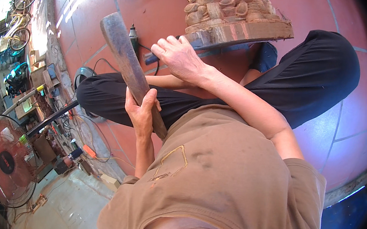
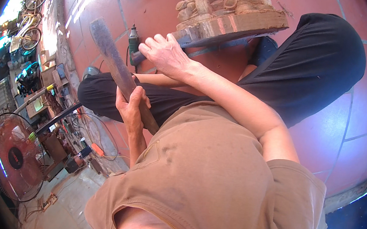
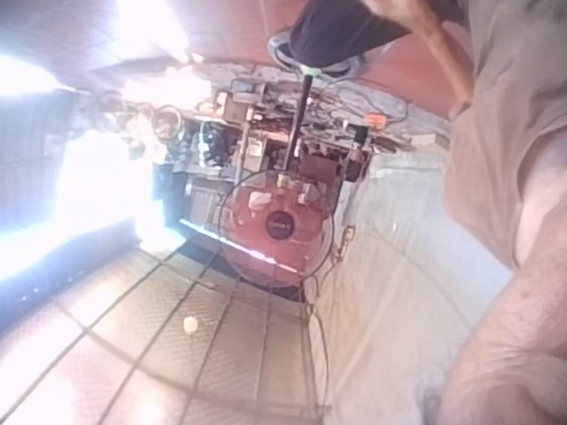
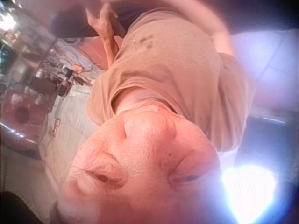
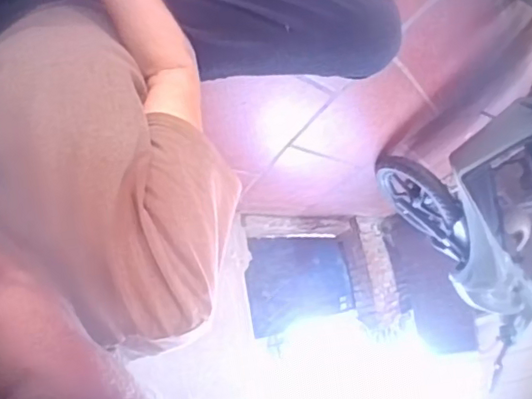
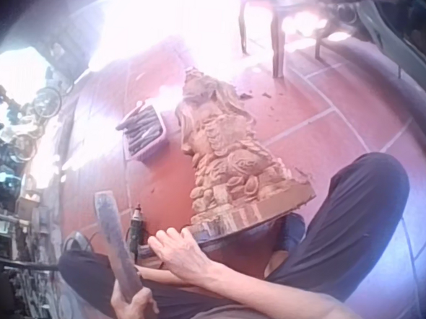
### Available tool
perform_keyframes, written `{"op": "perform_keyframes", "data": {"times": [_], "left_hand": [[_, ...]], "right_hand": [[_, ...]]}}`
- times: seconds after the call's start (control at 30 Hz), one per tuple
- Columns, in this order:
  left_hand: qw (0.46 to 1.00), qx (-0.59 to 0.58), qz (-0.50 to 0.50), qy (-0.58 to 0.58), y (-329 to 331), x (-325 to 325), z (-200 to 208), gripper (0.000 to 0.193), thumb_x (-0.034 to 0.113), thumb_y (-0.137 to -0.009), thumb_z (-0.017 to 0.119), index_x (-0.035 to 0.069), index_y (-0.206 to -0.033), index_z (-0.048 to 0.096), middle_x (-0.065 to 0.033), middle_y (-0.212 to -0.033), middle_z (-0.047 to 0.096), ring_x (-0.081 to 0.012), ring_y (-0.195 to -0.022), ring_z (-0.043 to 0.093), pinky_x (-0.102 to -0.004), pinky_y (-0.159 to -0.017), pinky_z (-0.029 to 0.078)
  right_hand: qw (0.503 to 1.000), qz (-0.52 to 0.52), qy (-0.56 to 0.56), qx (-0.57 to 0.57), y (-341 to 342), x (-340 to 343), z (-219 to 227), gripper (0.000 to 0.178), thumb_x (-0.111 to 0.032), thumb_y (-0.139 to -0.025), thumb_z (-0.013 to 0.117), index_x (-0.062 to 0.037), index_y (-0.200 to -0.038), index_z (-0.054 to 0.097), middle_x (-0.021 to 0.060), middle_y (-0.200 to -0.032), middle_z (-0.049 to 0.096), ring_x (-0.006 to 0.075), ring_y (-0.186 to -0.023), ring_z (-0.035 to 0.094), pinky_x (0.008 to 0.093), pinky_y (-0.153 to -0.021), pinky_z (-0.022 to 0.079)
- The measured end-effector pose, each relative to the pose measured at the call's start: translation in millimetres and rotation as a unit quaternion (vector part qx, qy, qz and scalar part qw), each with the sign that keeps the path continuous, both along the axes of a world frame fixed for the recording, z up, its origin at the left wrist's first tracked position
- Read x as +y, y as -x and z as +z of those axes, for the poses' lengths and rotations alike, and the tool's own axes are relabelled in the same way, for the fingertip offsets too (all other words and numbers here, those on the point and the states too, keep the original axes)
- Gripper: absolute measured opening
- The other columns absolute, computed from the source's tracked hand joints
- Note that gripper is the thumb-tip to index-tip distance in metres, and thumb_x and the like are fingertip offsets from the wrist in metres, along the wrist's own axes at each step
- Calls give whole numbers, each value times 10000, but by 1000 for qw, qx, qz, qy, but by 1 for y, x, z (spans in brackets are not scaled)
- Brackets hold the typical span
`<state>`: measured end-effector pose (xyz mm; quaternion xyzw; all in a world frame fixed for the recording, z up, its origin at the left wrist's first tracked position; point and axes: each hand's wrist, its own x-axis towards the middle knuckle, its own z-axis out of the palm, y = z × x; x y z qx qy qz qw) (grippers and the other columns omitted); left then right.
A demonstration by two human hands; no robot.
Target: The person carves a wooden block using a chisel and mallet while sitting cross-legged on the floor. They repeatedly strike the chisel to shape the wood and later switch to a rotary tool to refine details.
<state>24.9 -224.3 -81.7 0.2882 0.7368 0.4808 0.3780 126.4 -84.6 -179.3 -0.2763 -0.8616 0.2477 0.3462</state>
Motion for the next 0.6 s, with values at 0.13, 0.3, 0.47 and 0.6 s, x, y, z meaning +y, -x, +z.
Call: {"op": "perform_keyframes", "data": {"times": [0.13,0.3,0.47,0.6], "left_hand": [[1000,-4,17,-7,3,-1,-3,446,153,-917,704,-24,-1277,510,-54,-743,550,-128,-561,550,-254,-485,474],[1000,-12,14,-15,5,1,-3,445,162,-919,707,-21,-1275,513,-55,-743,553,-135,-544,554,-258,-486,474],[1000,-19,10,-13,2,3,-4,446,164,-920,709,-19,-1277,514,-55,-750,556,-133,-546,554,-258,-487,474],[1000,-18,12,-9,1,2,-7,438,159,-923,701,-16,-1279,516,-54,-756,557,-129,-548,548,-255,-486,473]], "right_hand": [[1000,12,-8,-10,0,-9,-7,265,-34,-781,613,-85,-1040,592,45,-949,578,226,-918,572,388,-744,430],[999,12,21,32,-5,1,4,307,-17,-786,622,-85,-1084,605,43,-974,588,236,-922,570,377,-747,426],[998,16,37,48,-10,2,3,309,-23,-793,657,-79,-1090,597,63,-972,589,267,-927,585,393,-754,453],[977,14,188,100,-9,-8,9,320,-42,-804,703,-67,-1095,573,107,-960,593,330,-930,601,432,-778,494]]}}
